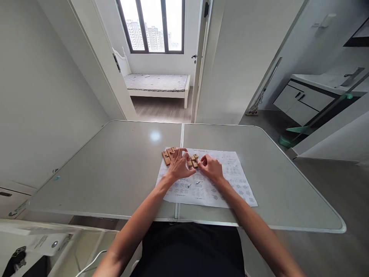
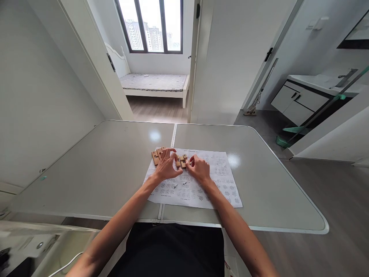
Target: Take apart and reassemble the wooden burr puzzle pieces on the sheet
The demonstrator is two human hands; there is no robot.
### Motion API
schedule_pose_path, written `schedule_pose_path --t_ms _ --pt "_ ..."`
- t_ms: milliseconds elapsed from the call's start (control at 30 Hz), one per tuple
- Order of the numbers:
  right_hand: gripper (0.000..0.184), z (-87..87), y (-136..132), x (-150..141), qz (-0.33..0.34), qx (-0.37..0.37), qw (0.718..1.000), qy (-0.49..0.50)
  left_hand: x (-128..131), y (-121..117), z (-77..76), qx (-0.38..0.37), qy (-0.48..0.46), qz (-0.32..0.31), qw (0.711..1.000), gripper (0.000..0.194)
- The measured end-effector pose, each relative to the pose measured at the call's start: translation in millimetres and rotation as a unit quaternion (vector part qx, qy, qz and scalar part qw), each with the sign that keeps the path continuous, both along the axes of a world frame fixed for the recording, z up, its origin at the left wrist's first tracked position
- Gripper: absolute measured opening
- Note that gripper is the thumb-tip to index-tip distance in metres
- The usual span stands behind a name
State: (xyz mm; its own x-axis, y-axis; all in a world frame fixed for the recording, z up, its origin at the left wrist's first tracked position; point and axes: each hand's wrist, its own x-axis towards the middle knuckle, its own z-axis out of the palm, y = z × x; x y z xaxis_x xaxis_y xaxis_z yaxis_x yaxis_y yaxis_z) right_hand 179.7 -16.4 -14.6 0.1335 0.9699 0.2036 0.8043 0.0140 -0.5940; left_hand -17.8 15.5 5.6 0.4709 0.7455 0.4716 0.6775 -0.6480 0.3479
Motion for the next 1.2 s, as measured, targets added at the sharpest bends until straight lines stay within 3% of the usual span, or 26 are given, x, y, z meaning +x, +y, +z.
schedule_pose_path --t_ms 167,267,400,667,800,1067,1200 --pt "0.028 -3.2 1 -1 0.035 0.010 0.999 0.015 1 2 -4.9 -0.022 -0.016 -0.065 0.998 0.067" --pt "0.034 -4.1 2 -3 0.062 0.013 0.997 0.032 1 5 -9.7 -0.062 -0.014 -0.094 0.994 0.074" --pt "0.038 -3.7 1 -4 0.101 0.011 0.993 0.054 0 8 -13.9 -0.084 -0.007 -0.099 0.991 0.069" --pt "0.035 -0.7 -1 -4 0.132 0.006 0.990 0.053 0 11 -15.4 -0.045 0.022 -0.101 0.994 0.049" --pt "0.035 -0.7 -1 -5 0.133 0.004 0.990 0.046 0 12 -16.1 -0.035 0.014 -0.071 0.997 0.046" --pt "0.036 0.0 0 -4 0.126 -0.005 0.991 0.051 -2 19 -14.4 -0.003 -0.061 0.062 0.996 0.054" --pt "0.031 1.1 -1 -6 0.122 -0.001 0.991 0.063 -3 20 -15.3 -0.019 -0.060 0.044 0.997 0.055"
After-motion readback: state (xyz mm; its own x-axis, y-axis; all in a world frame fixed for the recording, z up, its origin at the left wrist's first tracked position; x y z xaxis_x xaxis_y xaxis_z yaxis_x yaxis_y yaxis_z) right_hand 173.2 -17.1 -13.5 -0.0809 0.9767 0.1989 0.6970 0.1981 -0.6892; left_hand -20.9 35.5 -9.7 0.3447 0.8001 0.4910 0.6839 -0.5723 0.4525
